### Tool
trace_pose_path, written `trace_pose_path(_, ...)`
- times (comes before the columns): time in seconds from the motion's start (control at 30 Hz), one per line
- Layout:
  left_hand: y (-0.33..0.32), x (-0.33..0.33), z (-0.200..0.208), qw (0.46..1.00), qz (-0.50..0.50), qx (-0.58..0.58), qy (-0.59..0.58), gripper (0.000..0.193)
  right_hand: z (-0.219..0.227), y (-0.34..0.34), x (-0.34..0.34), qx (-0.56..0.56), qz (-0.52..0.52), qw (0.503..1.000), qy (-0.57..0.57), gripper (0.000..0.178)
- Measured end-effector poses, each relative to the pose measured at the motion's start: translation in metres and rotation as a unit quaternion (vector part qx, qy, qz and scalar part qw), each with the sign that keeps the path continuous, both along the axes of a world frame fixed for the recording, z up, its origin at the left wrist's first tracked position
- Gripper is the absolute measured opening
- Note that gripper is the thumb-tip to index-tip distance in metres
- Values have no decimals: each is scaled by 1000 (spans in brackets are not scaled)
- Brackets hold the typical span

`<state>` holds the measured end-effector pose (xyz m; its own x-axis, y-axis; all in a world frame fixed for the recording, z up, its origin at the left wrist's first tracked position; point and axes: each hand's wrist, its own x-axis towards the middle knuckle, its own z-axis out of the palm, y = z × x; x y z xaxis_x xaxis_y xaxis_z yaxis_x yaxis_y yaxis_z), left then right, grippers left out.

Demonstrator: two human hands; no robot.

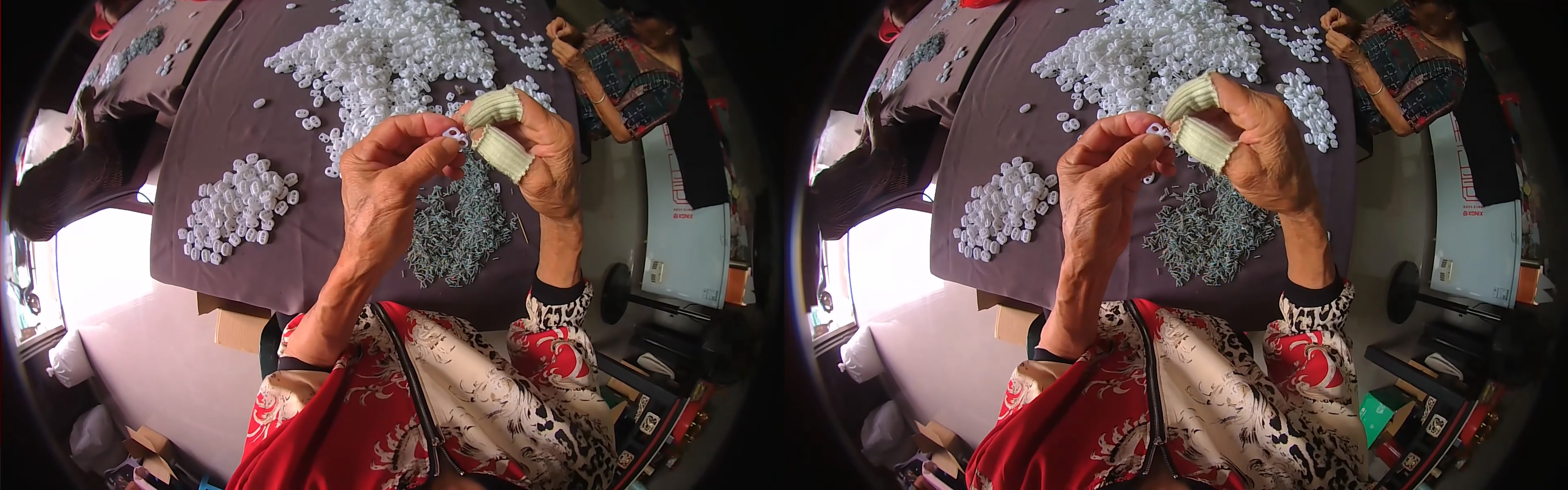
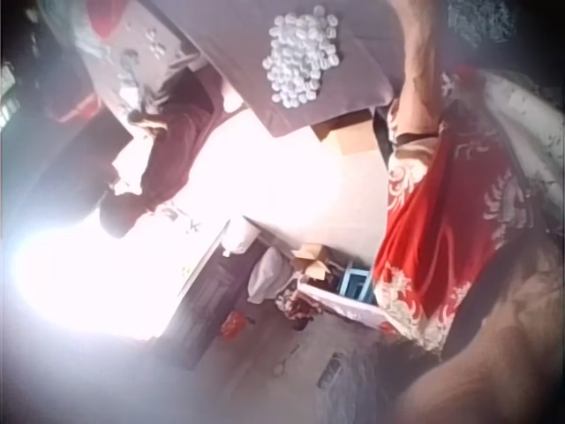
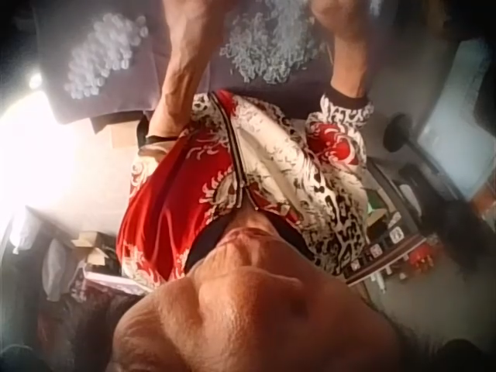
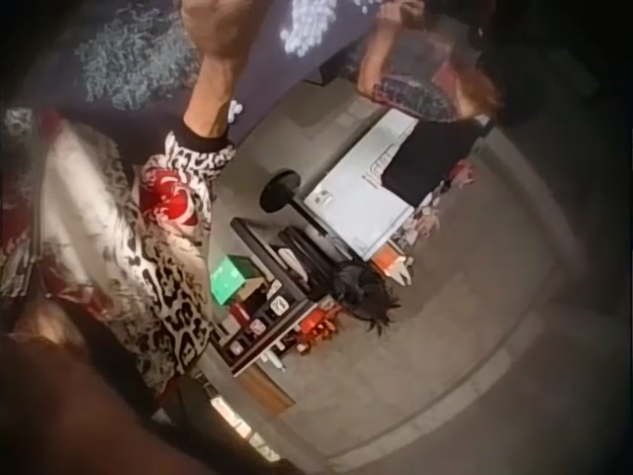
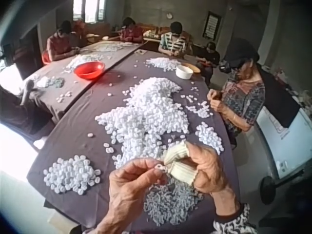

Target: The person assembles plastic cord locks by picking up plastic components and springs from the table, fitting them together by hand, and placing the assembled pieces into a pile.

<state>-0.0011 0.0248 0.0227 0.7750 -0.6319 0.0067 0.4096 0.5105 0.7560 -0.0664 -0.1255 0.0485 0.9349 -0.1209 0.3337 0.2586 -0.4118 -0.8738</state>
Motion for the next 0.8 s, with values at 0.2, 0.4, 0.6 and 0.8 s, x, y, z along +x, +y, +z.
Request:
trace_pose_path(0.2,1,0,2,1000,5,4,-5,14,-2,1,2,14,1,1000,-9,21)
trace_pose_path(0.4,1,1,3,1000,8,9,-6,14,-5,3,5,33,-11,999,-35,22)
trace_pose_path(0.6,-1,0,3,1000,7,17,-4,14,-5,0,1,42,-7,999,-14,19)
trace_pose_path(0.8,-1,0,1,1000,14,23,-3,14,-8,1,4,41,-13,999,-34,24)
